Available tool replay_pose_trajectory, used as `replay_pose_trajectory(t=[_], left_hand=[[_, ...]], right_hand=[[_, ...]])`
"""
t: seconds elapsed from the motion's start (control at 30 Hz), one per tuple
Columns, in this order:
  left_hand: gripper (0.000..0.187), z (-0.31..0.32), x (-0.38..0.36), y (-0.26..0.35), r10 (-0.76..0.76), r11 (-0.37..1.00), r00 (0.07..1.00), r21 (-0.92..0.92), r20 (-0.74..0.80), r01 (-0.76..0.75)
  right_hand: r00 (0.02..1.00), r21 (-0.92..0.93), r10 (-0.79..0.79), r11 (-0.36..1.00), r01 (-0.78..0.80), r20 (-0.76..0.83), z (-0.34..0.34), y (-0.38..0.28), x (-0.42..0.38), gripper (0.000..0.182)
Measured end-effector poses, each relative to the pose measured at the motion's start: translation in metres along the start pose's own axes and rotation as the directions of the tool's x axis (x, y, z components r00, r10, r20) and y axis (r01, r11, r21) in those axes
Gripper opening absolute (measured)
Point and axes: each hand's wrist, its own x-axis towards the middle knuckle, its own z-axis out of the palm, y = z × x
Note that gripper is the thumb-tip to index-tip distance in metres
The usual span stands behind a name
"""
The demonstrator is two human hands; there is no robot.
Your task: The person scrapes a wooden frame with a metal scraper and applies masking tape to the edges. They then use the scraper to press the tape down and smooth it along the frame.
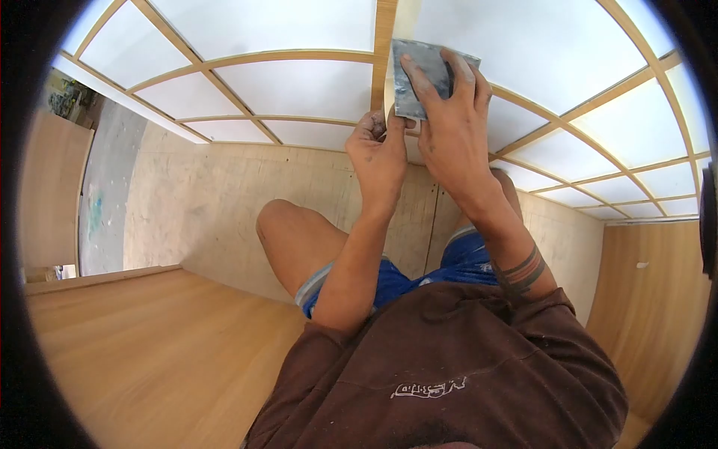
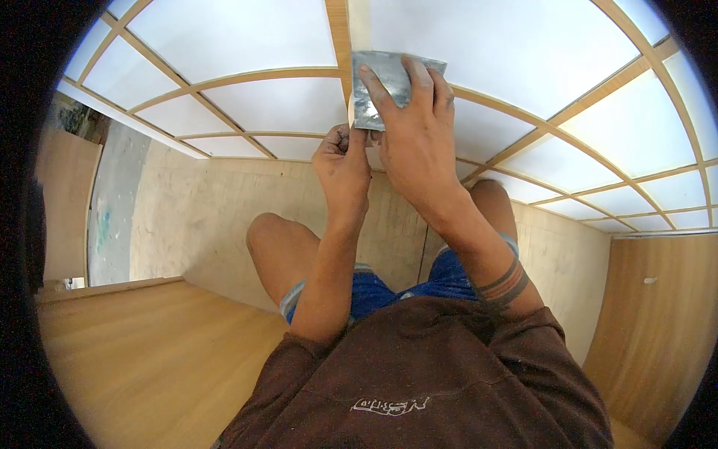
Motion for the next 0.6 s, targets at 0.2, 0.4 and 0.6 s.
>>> replay_pose_trajectory(t=[0.2, 0.4, 0.6], left_hand=[[0.023, 0.0038, 0.0014, -0.0014, 0.08, 0.996, 0.996, -0.024, -0.036, -0.081], [0.023, 0.0012, 0.0022, 0.0033, -0.042, 0.999, 0.998, 0.01, -0.042, 0.043], [0.02, 0.0017, 0.0017, -0.0003, 0.053, 0.998, 0.998, 0.035, -0.03, -0.052]], right_hand=[[1.0, -0.015, 0.01, 1.0, -0.01, 0.001, -0.0011, -0.0008, -0.0006, 0.083], [1.0, -0.024, 0.008, 1.0, -0.008, -0.004, 0.0, -0.0004, 0.0008, 0.08], [1.0, -0.044, 0.017, 0.999, -0.017, 0.004, 0.0005, -0.0025, 0.0006, 0.079]])
